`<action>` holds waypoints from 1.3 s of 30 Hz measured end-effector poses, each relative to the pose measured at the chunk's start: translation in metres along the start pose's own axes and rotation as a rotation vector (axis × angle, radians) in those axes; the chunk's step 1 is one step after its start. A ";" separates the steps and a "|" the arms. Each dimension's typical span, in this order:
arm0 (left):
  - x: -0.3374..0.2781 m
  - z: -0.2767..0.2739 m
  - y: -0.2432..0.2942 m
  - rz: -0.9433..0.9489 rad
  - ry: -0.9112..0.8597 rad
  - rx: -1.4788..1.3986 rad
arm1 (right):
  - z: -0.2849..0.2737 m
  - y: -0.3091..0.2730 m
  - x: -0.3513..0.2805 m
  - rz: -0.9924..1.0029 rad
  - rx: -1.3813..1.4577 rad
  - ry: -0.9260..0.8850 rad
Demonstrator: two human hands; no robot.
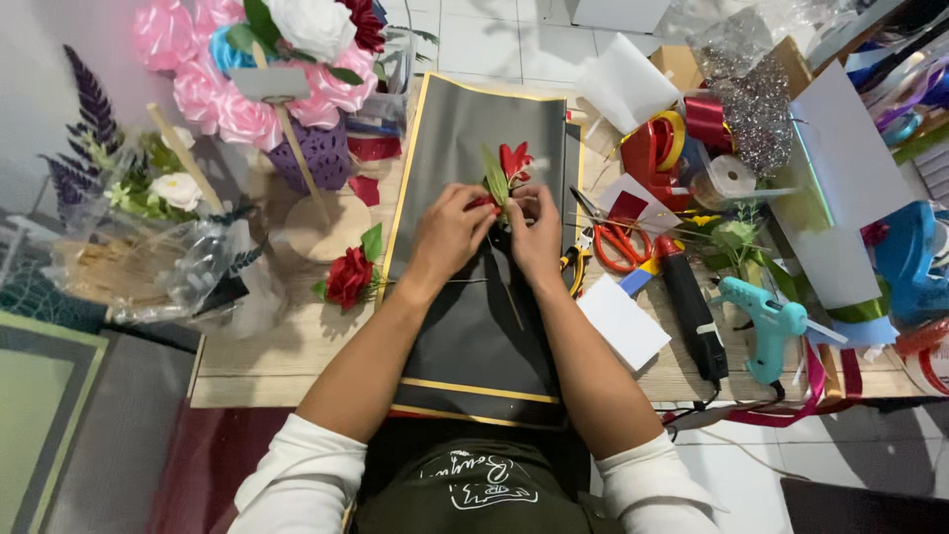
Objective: The person prepares a bouquet by positioning artificial roses on black wrapping paper, measuring the paper using a utility knife, and trimming the edges with scissors.
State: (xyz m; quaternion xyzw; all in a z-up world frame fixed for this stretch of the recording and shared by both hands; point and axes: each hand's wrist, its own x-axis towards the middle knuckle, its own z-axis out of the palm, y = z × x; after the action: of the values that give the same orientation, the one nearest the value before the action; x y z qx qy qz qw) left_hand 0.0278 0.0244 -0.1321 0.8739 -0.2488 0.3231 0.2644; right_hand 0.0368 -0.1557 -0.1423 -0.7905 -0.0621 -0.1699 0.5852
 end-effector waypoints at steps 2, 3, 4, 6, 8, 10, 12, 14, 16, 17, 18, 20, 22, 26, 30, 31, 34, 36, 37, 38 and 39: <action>0.001 -0.005 0.011 0.008 -0.061 -0.018 | 0.001 0.006 0.002 0.029 0.030 0.005; 0.002 -0.008 0.015 0.015 -0.114 -0.028 | 0.002 0.009 0.005 0.049 0.064 0.004; 0.005 -0.012 0.015 0.015 -0.114 -0.030 | 0.003 0.011 0.008 0.050 0.062 0.005; 0.004 -0.022 0.020 0.045 -0.208 -0.055 | 0.003 0.016 0.004 0.097 0.128 0.019; 0.004 -0.023 0.018 0.048 -0.220 -0.110 | 0.000 0.021 0.004 0.115 0.150 0.033; 0.006 -0.025 0.018 0.056 -0.228 -0.164 | -0.004 0.024 0.007 0.127 0.170 0.051; 0.012 -0.025 0.019 0.025 -0.101 -0.153 | -0.010 0.025 0.015 0.057 0.246 0.124; 0.016 -0.034 0.027 -0.007 -0.044 -0.213 | -0.015 0.021 0.017 0.026 0.334 0.135; 0.022 -0.038 0.034 -0.034 0.020 -0.271 | -0.019 0.006 0.020 -0.017 0.424 0.140; 0.022 -0.040 0.039 -0.069 0.018 -0.341 | -0.017 -0.005 0.016 0.018 0.510 0.139; 0.021 -0.041 0.043 -0.103 0.016 -0.412 | -0.015 -0.015 0.013 0.053 0.596 0.136; 0.022 -0.049 0.056 -0.138 0.043 -0.395 | -0.014 -0.018 0.012 0.077 0.656 0.153; 0.019 -0.046 0.056 -0.183 0.065 -0.375 | -0.010 -0.026 0.010 0.112 0.719 0.164; 0.004 -0.010 0.038 -0.267 0.084 -0.460 | -0.001 -0.018 0.007 0.098 0.735 0.158; 0.004 -0.014 0.039 -0.363 0.098 -0.518 | -0.004 -0.013 0.008 -0.042 0.573 0.209; 0.005 -0.016 0.040 -0.368 0.099 -0.519 | -0.005 -0.019 0.007 -0.040 0.570 0.205; 0.006 -0.020 0.038 -0.370 0.116 -0.532 | -0.004 -0.030 0.006 -0.087 0.493 0.183; 0.002 -0.017 0.033 -0.332 0.098 -0.465 | 0.002 -0.028 0.002 -0.036 0.464 0.072; 0.002 -0.019 0.034 -0.337 0.095 -0.463 | 0.002 -0.030 0.000 -0.030 0.465 0.070; 0.003 -0.020 0.036 -0.339 0.106 -0.480 | 0.002 -0.032 -0.002 0.003 0.472 0.053; 0.007 -0.021 0.037 -0.337 0.121 -0.497 | 0.000 -0.035 -0.001 0.030 0.478 0.036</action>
State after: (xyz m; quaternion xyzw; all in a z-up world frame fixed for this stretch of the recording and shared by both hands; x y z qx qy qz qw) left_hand 0.0003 0.0086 -0.1023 0.7906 -0.1557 0.2553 0.5344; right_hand 0.0260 -0.1445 -0.1110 -0.6271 -0.0783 -0.1559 0.7592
